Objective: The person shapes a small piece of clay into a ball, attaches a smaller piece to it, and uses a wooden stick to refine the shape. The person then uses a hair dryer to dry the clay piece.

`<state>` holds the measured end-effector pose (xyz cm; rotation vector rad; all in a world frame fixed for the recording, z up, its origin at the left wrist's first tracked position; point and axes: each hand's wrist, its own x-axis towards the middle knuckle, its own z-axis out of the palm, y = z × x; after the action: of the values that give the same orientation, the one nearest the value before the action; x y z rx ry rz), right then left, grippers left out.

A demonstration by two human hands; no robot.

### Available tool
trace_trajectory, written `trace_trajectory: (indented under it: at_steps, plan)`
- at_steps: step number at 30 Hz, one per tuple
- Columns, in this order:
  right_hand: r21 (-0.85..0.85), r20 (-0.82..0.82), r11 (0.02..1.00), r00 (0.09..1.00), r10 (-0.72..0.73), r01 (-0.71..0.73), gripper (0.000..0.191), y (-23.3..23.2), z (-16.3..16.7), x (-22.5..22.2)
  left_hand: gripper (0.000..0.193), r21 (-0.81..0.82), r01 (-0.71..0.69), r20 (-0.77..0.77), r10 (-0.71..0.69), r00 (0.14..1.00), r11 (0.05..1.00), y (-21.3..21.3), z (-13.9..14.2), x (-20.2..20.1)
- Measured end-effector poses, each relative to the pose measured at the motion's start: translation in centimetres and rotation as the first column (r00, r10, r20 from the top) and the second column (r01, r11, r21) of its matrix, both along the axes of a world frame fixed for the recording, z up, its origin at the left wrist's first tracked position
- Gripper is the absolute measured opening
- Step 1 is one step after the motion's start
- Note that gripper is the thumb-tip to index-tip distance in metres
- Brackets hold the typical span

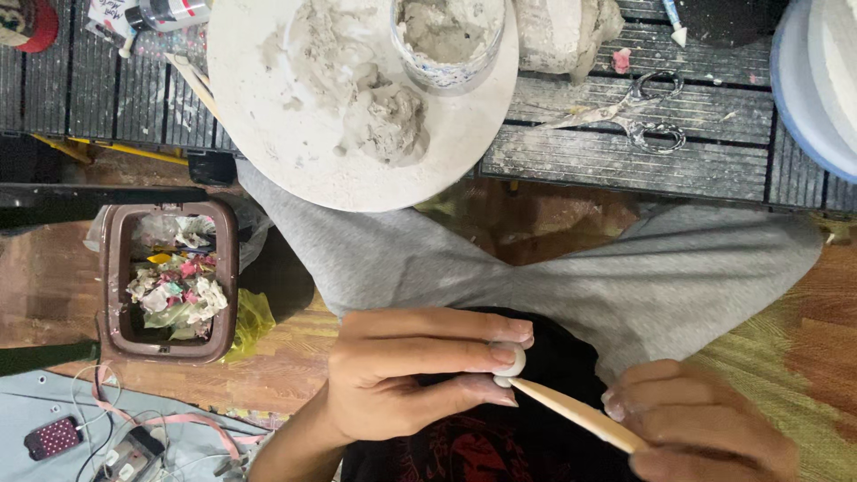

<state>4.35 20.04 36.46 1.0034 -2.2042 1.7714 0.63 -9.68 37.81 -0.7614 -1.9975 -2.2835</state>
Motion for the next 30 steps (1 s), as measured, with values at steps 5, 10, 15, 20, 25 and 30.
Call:
trace_trajectory:
  at_steps: [5,10,15,20,25,30]
  plan:
    - [-0.01,-0.02,0.997,0.997,0.076,-0.076,0.011,0.9,0.4,-1.0,0.03,0.019,0.044,0.022,-0.044,0.999,0.999,0.0,0.0,-0.2]
    - [0.001,0.046,0.997,0.996,0.071,-0.071,0.012,0.7,0.7,-0.8,0.03,-0.013,0.056,-0.006,-0.056,0.998,0.998,-0.1,-0.1,-0.2]
    - [-0.004,0.045,0.997,0.996,0.08,-0.08,0.009,0.6,0.8,-1.2,0.03,-0.056,0.064,-0.034,-0.066,0.997,0.996,-0.1,-0.1,-0.3]
    - [-0.023,0.101,0.986,0.981,0.167,-0.165,0.011,1.3,1.1,-1.9,0.032,-0.117,0.049,-0.066,-0.057,0.996,0.992,-0.2,0.3,-0.4]
    - [-0.022,0.143,0.986,0.975,0.169,-0.168,0.015,1.7,1.3,-1.7,0.033,-0.147,0.044,-0.08,-0.056,0.995,0.988,-0.2,0.5,-0.5]
    - [-0.024,0.13,0.988,0.98,0.152,-0.15,0.013,2.1,0.7,-1.4,0.034,-0.134,0.068,-0.082,-0.08,0.993,0.989,-0.2,0.4,-0.6]
